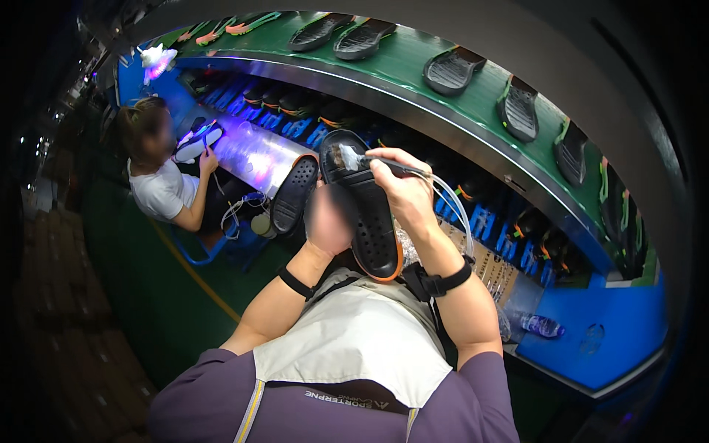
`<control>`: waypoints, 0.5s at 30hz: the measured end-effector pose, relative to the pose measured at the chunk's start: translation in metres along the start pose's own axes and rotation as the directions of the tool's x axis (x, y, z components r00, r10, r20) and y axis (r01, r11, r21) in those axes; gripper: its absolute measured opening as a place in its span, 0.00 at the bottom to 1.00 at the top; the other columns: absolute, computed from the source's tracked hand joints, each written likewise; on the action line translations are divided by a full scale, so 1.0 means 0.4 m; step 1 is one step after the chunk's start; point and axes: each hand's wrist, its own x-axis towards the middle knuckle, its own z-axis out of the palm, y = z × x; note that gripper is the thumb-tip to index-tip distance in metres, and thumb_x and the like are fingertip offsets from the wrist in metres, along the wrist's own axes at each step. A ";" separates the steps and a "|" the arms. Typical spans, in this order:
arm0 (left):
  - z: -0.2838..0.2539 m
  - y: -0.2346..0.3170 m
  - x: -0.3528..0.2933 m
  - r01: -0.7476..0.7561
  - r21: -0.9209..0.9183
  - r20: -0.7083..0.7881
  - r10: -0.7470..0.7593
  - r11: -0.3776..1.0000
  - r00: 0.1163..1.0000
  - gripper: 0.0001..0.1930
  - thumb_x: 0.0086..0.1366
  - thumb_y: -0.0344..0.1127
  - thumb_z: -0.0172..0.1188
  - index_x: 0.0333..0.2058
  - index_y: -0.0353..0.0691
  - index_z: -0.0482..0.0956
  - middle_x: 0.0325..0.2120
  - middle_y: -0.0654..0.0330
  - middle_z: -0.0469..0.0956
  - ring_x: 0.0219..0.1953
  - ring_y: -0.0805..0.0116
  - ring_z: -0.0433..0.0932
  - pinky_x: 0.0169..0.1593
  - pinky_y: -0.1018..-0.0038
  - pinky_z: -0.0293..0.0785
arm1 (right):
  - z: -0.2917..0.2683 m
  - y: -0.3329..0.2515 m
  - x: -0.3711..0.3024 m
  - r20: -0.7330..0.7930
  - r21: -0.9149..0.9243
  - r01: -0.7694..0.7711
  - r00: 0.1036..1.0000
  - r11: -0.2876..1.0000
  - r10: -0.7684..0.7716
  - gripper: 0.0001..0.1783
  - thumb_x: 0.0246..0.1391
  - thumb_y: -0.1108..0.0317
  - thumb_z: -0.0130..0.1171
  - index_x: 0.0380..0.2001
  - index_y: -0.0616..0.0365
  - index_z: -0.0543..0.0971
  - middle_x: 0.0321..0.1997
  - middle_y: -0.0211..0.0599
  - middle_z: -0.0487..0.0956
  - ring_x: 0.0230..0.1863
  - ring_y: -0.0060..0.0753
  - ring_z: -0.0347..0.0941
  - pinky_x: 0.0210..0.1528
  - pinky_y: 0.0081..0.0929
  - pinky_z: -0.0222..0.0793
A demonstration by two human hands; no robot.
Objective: Applying a liquid adhesive or primer to the bottom surface of shoe soles using a brush on an assembly line.
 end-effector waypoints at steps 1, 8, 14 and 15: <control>-0.003 -0.007 0.001 0.002 0.024 0.046 -0.003 1.000 0.999 0.44 0.78 0.72 0.27 0.73 0.44 0.65 0.70 0.56 0.70 0.71 0.59 0.68 0.75 0.58 0.61 | 0.004 0.012 0.005 -0.016 0.032 0.004 1.000 0.999 -0.003 0.11 0.62 0.68 0.67 0.45 0.60 0.88 0.29 0.20 0.80 0.30 0.11 0.71 0.35 0.16 0.67; 0.021 0.008 0.030 -0.141 0.190 0.061 0.131 0.972 0.989 0.39 0.81 0.67 0.27 0.70 0.42 0.68 0.64 0.57 0.76 0.65 0.61 0.75 0.72 0.60 0.68 | -0.008 0.006 -0.067 0.098 -0.233 0.095 0.992 0.968 -0.074 0.13 0.60 0.69 0.67 0.48 0.59 0.87 0.38 0.38 0.86 0.38 0.26 0.80 0.44 0.26 0.75; -0.016 0.086 0.060 -0.106 0.163 0.096 0.091 0.981 0.991 0.48 0.76 0.75 0.25 0.69 0.38 0.68 0.59 0.48 0.79 0.58 0.47 0.81 0.64 0.49 0.78 | -0.121 -0.084 -0.149 0.541 -0.518 0.301 0.841 0.801 0.034 0.15 0.54 0.71 0.70 0.46 0.56 0.88 0.39 0.46 0.87 0.41 0.47 0.83 0.49 0.38 0.78; -0.015 0.085 0.058 -0.097 0.170 0.099 0.081 0.981 0.992 0.48 0.76 0.75 0.25 0.69 0.38 0.68 0.59 0.48 0.79 0.58 0.47 0.81 0.64 0.49 0.78 | -0.126 -0.124 -0.147 0.530 -0.555 0.163 0.825 0.816 0.195 0.13 0.55 0.71 0.70 0.45 0.57 0.88 0.42 0.47 0.88 0.43 0.45 0.84 0.49 0.36 0.79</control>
